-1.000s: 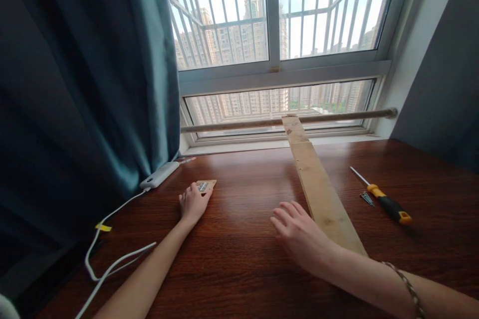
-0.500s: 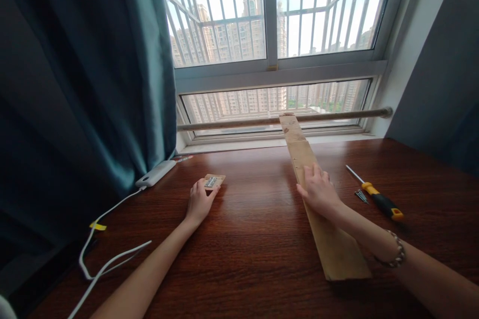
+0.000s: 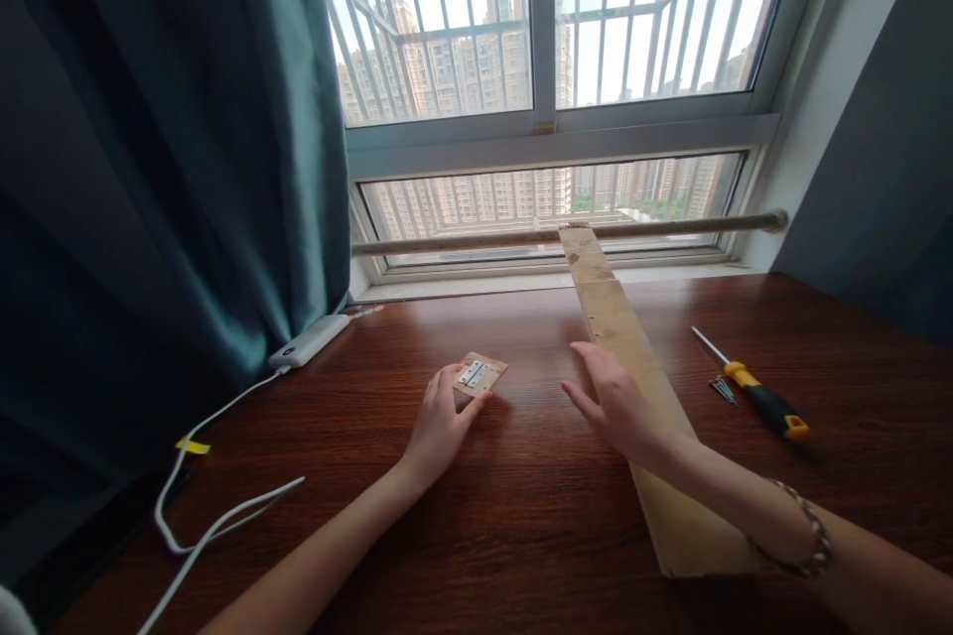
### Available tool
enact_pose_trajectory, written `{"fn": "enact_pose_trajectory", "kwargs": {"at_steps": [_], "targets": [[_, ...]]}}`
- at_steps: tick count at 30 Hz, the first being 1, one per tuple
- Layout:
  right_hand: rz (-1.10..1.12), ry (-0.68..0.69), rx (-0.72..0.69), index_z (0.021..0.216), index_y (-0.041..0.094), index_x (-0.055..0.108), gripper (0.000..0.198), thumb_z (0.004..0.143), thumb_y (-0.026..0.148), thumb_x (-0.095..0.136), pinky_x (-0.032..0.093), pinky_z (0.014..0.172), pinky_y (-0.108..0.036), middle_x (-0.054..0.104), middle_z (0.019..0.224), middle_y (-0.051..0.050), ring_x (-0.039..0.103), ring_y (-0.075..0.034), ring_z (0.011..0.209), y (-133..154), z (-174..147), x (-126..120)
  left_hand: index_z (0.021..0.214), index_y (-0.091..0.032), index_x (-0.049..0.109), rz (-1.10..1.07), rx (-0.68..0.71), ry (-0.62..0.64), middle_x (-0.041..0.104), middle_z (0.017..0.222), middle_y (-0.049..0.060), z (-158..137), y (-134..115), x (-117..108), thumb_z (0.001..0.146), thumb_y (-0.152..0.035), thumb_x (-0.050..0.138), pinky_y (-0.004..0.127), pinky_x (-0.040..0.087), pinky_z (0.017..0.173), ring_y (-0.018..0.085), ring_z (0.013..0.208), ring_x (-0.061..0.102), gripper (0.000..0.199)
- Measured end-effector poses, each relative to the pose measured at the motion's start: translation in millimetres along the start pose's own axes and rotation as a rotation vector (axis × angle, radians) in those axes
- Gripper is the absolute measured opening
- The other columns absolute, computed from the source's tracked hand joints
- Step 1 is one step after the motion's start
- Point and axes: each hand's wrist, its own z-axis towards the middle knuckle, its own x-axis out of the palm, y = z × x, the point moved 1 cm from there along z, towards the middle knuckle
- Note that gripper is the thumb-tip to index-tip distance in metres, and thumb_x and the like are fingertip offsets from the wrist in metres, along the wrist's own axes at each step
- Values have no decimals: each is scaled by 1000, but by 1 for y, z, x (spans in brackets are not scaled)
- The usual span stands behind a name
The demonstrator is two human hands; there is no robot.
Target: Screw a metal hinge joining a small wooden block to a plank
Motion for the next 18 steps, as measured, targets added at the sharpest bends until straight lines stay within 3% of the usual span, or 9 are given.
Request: {"fn": "enact_pose_trajectory", "kwargs": {"at_steps": [2,4,7,10,14,18], "targets": [[456,172,213,115,10,47,42,81,33,53,47,83,-40,58,106,-17,60,-23,94,10,-9,12,114,-19,43,-62,-3,34,53,116,10,-12,-17,1,76,-45,54,39,37,94,25,109,49,47],[885,332,459,108,10,50,42,78,39,57,50,78,-36,62,97,-14,64,-20,82,20,-21,23,114,-20,44,-138,8,84,53,117,9,-25,-34,3,76,-43,56,38,36,95,24,110,49,46],[1298,412,659,97,11,55,37,74,39,64,49,77,-30,64,92,-11,64,-15,77,30,-35,31,114,-23,48,-238,17,142,52,120,8,-42,-52,6,72,-41,61,37,34,97,24,114,46,47],[1420,350,744,96,13,55,32,73,32,66,50,72,-29,65,89,-8,64,-13,70,32,-42,32,113,-25,50,-296,30,171,50,124,8,-51,-61,8,69,-39,65,37,31,100,25,118,43,48],[1433,305,734,95,14,55,26,75,26,63,51,70,-32,66,90,-7,64,-13,69,28,-42,34,113,-24,51,-384,4,196,51,122,9,-51,-60,9,65,-37,69,39,30,101,27,116,45,53],[1395,340,752,96,13,54,23,77,26,58,51,66,-33,67,86,-9,65,-16,66,27,-39,34,115,-20,47,-614,-181,183,53,119,12,-41,-52,11,66,-39,68,38,37,97,25,112,50,57]]}}
